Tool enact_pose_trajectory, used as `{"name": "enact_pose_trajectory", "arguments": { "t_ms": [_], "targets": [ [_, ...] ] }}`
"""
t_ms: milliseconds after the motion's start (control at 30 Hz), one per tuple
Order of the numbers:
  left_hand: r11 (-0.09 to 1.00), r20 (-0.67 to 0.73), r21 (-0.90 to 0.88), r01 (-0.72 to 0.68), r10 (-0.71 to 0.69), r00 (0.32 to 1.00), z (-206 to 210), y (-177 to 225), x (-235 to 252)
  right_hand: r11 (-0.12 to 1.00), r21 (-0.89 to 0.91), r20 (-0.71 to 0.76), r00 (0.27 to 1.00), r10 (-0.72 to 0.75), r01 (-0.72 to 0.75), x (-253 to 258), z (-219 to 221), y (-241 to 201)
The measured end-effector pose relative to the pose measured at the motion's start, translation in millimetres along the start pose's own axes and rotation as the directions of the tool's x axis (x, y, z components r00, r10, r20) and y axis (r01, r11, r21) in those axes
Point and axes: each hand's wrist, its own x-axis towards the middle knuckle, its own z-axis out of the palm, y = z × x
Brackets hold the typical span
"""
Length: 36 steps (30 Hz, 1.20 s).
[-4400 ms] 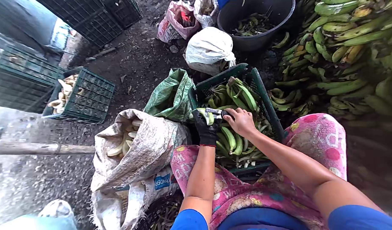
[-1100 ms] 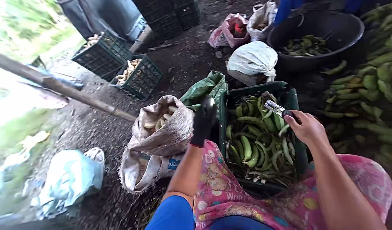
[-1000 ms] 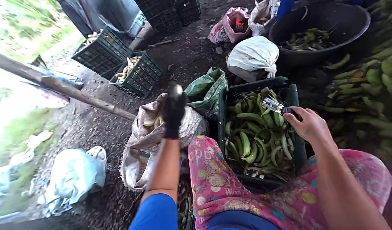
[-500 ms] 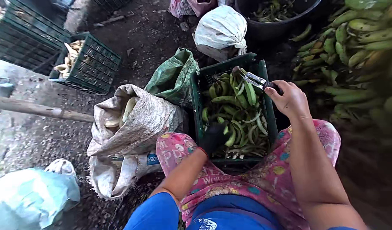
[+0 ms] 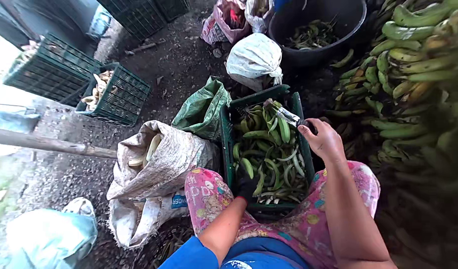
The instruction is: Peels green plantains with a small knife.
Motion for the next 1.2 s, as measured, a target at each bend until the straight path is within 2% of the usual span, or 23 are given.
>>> {"name": "enact_pose_trajectory", "arguments": {
  "t_ms": [133, 233, 300, 367, 433, 500, 600, 633, 667, 700, 733, 767, 800, 833, 867, 900, 967, 1033, 1067, 1167, 1200],
  "targets": [
    [0.995, 0.093, -0.012, 0.100, -0.098, 0.991, -21, -6, 2, 0.996, 0.025, 0.069, 0.994, 0.082, -0.084, 7, -9, 9],
    [1.000, 0.067, -0.011, 0.028, -0.027, 0.997, -44, 11, -6, 0.991, 0.007, 0.095, 0.986, 0.136, -0.137, 15, -17, 19],
    [0.984, 0.082, -0.161, -0.073, 0.087, 0.993, -69, 20, -16, 0.984, 0.020, 0.098, 0.980, 0.172, -0.175, 17, -20, 24],
    [0.893, 0.079, -0.401, -0.204, 0.256, 0.964, -92, 17, -23, 0.982, 0.043, 0.103, 0.978, 0.179, -0.185, 21, -20, 26],
    [0.705, 0.008, -0.657, -0.268, 0.361, 0.932, -102, 11, -29, 0.983, 0.049, 0.122, 0.978, 0.171, -0.178, 25, -14, 24],
    [0.563, -0.036, -0.790, -0.242, 0.353, 0.935, -102, 10, -28, 0.986, 0.050, 0.145, 0.978, 0.148, -0.156, 31, -6, 19],
    [0.528, -0.061, -0.828, -0.186, 0.245, 0.968, -92, 14, -9, 0.988, 0.070, 0.183, 0.976, 0.122, -0.136, 38, 8, 13],
    [0.455, -0.117, -0.868, -0.199, 0.203, 0.972, -88, 14, 0, 0.987, 0.082, 0.193, 0.974, 0.122, -0.140, 39, 12, 12],
    [0.303, -0.193, -0.925, -0.231, 0.150, 0.970, -86, 15, 8, 0.984, 0.101, 0.195, 0.972, 0.127, -0.149, 39, 15, 13],
    [0.084, -0.267, -0.958, -0.275, 0.100, 0.959, -89, 22, 18, 0.979, 0.129, 0.183, 0.974, 0.132, -0.157, 39, 18, 14],
    [-0.161, -0.291, -0.950, -0.269, 0.133, 0.947, -102, 31, 24, 0.974, 0.163, 0.159, 0.979, 0.132, -0.157, 40, 19, 16],
    [-0.336, -0.315, -0.913, -0.233, 0.216, 0.924, -118, 35, 29, 0.970, 0.194, 0.130, 0.984, 0.125, -0.149, 39, 21, 19],
    [-0.412, -0.354, -0.885, -0.216, 0.294, 0.888, -133, 37, 32, 0.966, 0.222, 0.107, 0.988, 0.112, -0.134, 38, 24, 21],
    [-0.422, -0.409, -0.871, -0.252, 0.338, 0.848, -146, 38, 33, 0.964, 0.239, 0.089, 0.991, 0.100, -0.119, 36, 26, 23],
    [-0.382, -0.458, -0.864, -0.328, 0.329, 0.826, -155, 37, 32, 0.965, 0.239, 0.077, 0.993, 0.090, -0.106, 36, 29, 23],
    [-0.248, -0.488, -0.870, -0.427, 0.297, 0.821, -159, 33, 33, 0.971, 0.220, 0.068, 0.994, 0.080, -0.093, 35, 32, 23],
    [-0.077, -0.382, -0.924, -0.374, 0.222, 0.897, -164, 33, 41, 0.984, 0.162, 0.066, 0.996, 0.061, -0.071, 32, 38, 16],
    [-0.007, -0.218, -0.975, -0.220, 0.156, 0.963, -166, 37, 53, 0.992, 0.117, 0.086, 0.996, 0.033, -0.043, 25, 49, 4],
    [0.017, -0.183, -0.982, -0.187, 0.147, 0.972, -163, 34, 56, 0.995, 0.100, 0.106, 0.994, 0.011, -0.022, 18, 56, -3],
    [-0.099, -0.228, -0.972, -0.214, 0.167, 0.959, -154, 26, 41, 0.988, 0.115, 0.184, 0.976, -0.119, 0.099, -8, 72, -23],
    [-0.079, -0.251, -0.967, -0.241, 0.149, 0.957, -153, 24, 34, 0.982, 0.151, 0.217, 0.965, -0.144, 0.113, -20, 78, -29]
  ]
}}
